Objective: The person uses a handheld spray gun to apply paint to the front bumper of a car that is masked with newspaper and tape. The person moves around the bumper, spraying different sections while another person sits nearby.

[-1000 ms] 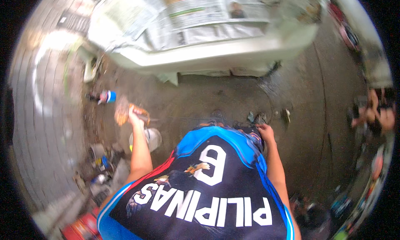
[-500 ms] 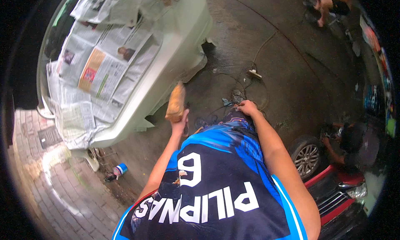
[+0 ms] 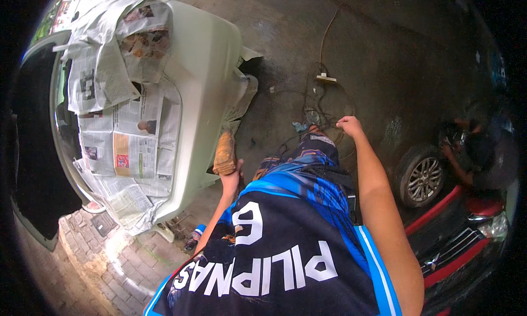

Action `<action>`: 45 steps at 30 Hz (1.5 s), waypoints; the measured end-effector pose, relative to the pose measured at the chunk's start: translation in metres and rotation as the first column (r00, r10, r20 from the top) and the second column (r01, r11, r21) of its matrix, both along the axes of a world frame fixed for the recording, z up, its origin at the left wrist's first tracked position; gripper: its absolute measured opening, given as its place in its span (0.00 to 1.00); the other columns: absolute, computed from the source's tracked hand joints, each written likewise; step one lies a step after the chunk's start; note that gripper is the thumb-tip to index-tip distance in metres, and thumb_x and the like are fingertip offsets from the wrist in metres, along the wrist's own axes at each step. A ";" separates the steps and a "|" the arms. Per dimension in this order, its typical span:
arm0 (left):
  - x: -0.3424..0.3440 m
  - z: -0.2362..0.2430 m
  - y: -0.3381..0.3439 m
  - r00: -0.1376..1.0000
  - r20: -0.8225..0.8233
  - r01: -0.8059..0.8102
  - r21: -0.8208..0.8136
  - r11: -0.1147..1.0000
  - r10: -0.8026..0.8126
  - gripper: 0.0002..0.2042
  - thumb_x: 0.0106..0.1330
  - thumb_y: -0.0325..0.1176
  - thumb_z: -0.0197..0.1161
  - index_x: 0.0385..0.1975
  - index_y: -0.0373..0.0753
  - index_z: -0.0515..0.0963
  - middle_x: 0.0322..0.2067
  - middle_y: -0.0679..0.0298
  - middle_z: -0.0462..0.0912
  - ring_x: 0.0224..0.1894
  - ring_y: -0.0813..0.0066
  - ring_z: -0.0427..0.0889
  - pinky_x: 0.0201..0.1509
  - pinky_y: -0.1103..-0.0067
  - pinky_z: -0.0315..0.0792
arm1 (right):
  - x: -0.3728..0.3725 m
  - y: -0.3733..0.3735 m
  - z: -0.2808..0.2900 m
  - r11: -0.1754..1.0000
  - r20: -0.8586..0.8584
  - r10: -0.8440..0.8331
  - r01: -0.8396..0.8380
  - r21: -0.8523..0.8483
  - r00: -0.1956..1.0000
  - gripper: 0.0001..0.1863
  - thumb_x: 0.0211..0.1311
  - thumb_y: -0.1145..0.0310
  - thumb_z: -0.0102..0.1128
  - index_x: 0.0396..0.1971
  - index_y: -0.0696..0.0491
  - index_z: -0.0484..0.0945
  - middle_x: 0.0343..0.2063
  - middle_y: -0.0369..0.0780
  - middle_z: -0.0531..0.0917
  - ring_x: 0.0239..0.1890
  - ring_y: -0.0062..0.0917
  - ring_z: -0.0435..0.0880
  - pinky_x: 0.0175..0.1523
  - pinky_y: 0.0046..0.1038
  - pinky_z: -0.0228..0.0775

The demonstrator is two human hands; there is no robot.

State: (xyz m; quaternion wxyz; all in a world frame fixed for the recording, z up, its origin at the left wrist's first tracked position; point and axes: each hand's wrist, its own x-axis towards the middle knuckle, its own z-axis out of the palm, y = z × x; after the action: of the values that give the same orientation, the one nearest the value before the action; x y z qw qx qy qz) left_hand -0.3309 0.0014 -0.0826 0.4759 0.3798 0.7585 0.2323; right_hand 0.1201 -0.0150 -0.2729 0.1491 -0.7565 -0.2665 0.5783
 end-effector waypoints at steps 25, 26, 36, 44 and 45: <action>0.122 0.078 0.087 0.966 0.153 -0.238 0.202 0.950 0.210 0.10 0.62 0.35 0.65 0.24 0.40 0.71 0.19 0.67 0.72 0.21 0.79 0.72 0.22 0.78 0.66 | 0.024 0.008 -0.016 0.999 0.062 0.050 -0.049 -0.013 0.997 0.15 0.52 0.59 0.65 0.35 0.53 0.82 0.24 0.42 0.84 0.22 0.28 0.83 0.34 0.31 0.73; 0.119 0.081 0.075 0.936 0.189 -0.335 0.207 0.919 0.298 0.10 0.62 0.34 0.64 0.24 0.40 0.71 0.19 0.68 0.71 0.21 0.79 0.71 0.23 0.79 0.66 | 0.022 0.007 -0.017 0.998 0.085 0.060 -0.061 0.004 0.995 0.15 0.51 0.59 0.65 0.35 0.53 0.83 0.25 0.43 0.84 0.23 0.29 0.83 0.36 0.31 0.73; 0.104 0.080 0.034 0.900 0.408 0.099 0.149 0.984 -0.152 0.07 0.59 0.30 0.66 0.28 0.39 0.74 0.22 0.68 0.74 0.23 0.81 0.73 0.26 0.80 0.68 | -0.011 -0.005 0.025 0.993 -0.094 -0.113 0.115 0.024 0.989 0.28 0.53 0.54 0.66 0.50 0.56 0.75 0.37 0.43 0.84 0.24 0.26 0.82 0.39 0.29 0.74; 0.070 0.098 -0.065 0.697 -0.020 0.672 0.366 0.644 -0.717 0.21 0.53 0.37 0.74 0.45 0.40 0.77 0.42 0.66 0.81 0.45 0.72 0.79 0.50 0.75 0.74 | -0.036 0.052 0.123 0.943 -0.601 -0.161 0.301 0.140 0.783 0.26 0.64 0.49 0.54 0.53 0.53 0.73 0.49 0.36 0.78 0.33 0.19 0.77 0.37 0.21 0.65; 0.061 0.100 -0.079 0.704 0.004 0.670 0.326 0.667 -0.710 0.21 0.52 0.37 0.74 0.45 0.40 0.77 0.42 0.66 0.81 0.45 0.72 0.79 0.50 0.75 0.74 | -0.043 0.059 0.135 0.948 -0.663 -0.099 0.274 0.165 0.742 0.26 0.64 0.49 0.54 0.53 0.53 0.73 0.49 0.35 0.78 0.34 0.18 0.77 0.38 0.21 0.65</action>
State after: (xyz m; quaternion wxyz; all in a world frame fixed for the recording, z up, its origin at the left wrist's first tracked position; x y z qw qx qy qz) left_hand -0.2697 -0.0781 0.0173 0.5134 0.6902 0.4804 0.1714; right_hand 0.0771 0.0443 -0.1384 0.3838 -0.5080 -0.1919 0.7469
